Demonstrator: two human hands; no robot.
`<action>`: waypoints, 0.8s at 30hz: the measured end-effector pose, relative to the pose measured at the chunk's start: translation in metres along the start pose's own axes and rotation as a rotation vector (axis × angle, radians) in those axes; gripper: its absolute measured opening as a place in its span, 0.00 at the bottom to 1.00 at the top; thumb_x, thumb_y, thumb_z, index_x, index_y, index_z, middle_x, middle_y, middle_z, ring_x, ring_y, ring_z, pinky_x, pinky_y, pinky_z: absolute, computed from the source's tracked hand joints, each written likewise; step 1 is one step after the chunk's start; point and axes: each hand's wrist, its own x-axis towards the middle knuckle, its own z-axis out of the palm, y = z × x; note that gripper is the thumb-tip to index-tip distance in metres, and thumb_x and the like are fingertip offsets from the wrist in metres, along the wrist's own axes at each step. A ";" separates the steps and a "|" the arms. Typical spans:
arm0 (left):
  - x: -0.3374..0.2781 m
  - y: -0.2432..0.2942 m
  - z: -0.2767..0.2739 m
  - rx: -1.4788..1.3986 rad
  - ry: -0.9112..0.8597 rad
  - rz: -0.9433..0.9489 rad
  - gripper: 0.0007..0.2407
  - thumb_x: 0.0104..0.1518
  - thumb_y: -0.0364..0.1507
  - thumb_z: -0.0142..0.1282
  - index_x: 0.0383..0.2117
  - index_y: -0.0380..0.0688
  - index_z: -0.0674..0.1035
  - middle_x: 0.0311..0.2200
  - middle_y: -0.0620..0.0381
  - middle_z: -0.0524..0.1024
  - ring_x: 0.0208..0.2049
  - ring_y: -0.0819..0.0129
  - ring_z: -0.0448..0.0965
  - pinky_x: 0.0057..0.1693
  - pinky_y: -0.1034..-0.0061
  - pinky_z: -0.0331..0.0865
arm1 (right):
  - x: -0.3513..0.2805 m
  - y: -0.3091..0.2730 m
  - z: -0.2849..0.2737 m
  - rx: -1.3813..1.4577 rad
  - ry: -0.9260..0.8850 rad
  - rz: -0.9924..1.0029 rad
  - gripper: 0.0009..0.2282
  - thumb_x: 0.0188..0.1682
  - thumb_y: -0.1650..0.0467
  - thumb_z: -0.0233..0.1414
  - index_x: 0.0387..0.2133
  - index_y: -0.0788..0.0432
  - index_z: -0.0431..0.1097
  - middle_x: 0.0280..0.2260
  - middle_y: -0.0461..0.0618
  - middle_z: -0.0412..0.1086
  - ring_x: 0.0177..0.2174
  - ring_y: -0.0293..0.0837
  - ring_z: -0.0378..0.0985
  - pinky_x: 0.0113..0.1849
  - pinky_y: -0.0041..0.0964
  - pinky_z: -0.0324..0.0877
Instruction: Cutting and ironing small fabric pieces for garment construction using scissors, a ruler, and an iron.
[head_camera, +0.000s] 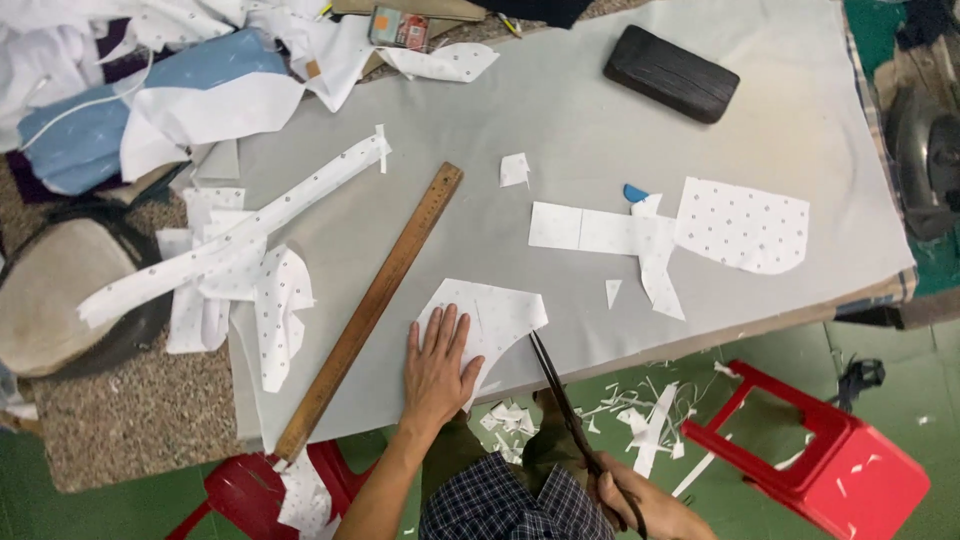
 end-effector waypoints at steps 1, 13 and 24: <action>-0.005 -0.008 0.002 0.011 0.024 0.008 0.29 0.67 0.49 0.37 0.69 0.44 0.62 0.71 0.48 0.55 0.73 0.53 0.52 0.73 0.48 0.44 | 0.016 0.014 0.005 0.042 -0.068 -0.254 0.28 0.48 0.49 0.40 0.52 0.55 0.63 0.34 0.47 0.69 0.31 0.39 0.71 0.35 0.32 0.68; -0.017 -0.038 -0.005 -0.118 -0.010 0.052 0.32 0.66 0.53 0.29 0.71 0.44 0.58 0.72 0.41 0.53 0.74 0.46 0.47 0.73 0.44 0.40 | 0.000 0.018 0.097 0.048 0.264 -0.233 0.27 0.51 0.55 0.36 0.61 0.54 0.57 0.30 0.44 0.63 0.25 0.38 0.65 0.29 0.34 0.68; -0.014 -0.035 -0.009 -0.058 0.048 0.055 0.30 0.66 0.50 0.37 0.69 0.42 0.63 0.71 0.44 0.56 0.73 0.48 0.51 0.73 0.45 0.45 | 0.066 -0.006 0.086 0.032 0.126 -0.449 0.34 0.49 0.46 0.35 0.57 0.60 0.58 0.25 0.42 0.61 0.22 0.35 0.69 0.26 0.32 0.75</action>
